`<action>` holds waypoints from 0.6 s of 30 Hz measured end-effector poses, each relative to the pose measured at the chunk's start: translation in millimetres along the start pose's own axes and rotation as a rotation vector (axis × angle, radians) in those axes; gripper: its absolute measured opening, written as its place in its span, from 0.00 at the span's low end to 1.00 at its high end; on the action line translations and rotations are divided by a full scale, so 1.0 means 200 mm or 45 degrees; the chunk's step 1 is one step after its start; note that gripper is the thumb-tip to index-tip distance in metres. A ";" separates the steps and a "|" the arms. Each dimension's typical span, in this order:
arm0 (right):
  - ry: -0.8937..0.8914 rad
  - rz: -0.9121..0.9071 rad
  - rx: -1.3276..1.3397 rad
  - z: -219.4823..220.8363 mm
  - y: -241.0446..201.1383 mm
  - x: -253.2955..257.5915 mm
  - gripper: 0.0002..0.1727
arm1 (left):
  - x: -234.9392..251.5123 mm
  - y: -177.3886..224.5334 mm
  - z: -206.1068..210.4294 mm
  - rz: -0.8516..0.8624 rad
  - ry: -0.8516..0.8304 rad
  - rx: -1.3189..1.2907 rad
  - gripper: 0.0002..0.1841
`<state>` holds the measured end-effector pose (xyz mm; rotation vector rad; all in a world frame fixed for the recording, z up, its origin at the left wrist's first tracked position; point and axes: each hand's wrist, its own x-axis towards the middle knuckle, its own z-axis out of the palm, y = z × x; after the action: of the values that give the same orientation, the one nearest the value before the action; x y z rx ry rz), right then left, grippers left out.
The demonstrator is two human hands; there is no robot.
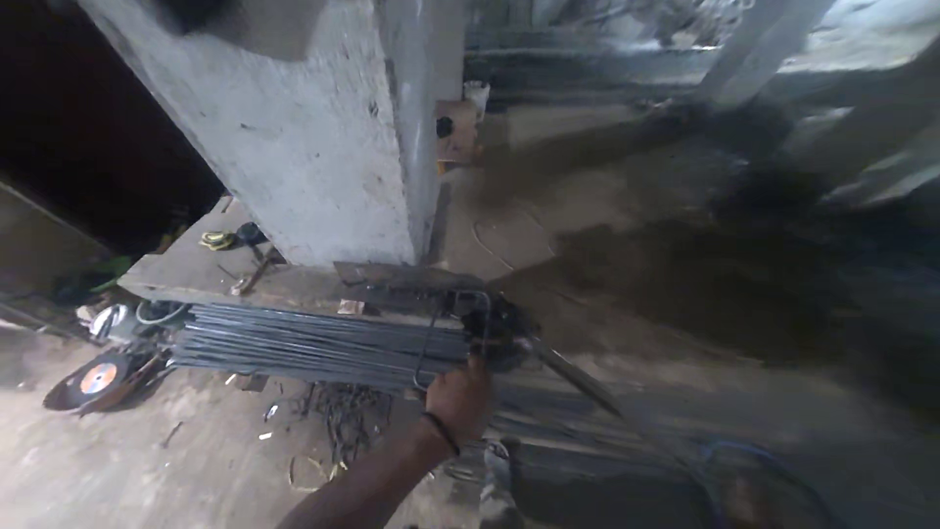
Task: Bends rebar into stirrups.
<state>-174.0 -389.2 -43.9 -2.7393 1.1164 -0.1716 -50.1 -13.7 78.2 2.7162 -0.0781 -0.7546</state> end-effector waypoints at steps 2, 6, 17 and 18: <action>0.028 -0.099 0.085 0.12 0.05 0.34 0.34 | -0.04 0.07 -0.14 0.049 -0.040 0.051 0.24; -0.114 -0.224 0.049 0.10 -0.08 0.80 0.32 | -0.09 0.23 -0.57 0.116 -0.052 0.185 0.21; -0.295 -0.531 0.276 0.25 -0.45 1.53 0.30 | 0.40 0.47 -1.13 0.117 0.106 0.324 0.13; -0.339 -0.520 0.319 0.26 -0.47 1.56 0.31 | 0.47 0.48 -1.17 0.134 0.114 0.352 0.13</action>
<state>121.2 -535.5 -63.8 -2.6275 0.4295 0.0032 152.7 -49.8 252.5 2.9729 -0.3249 -0.6317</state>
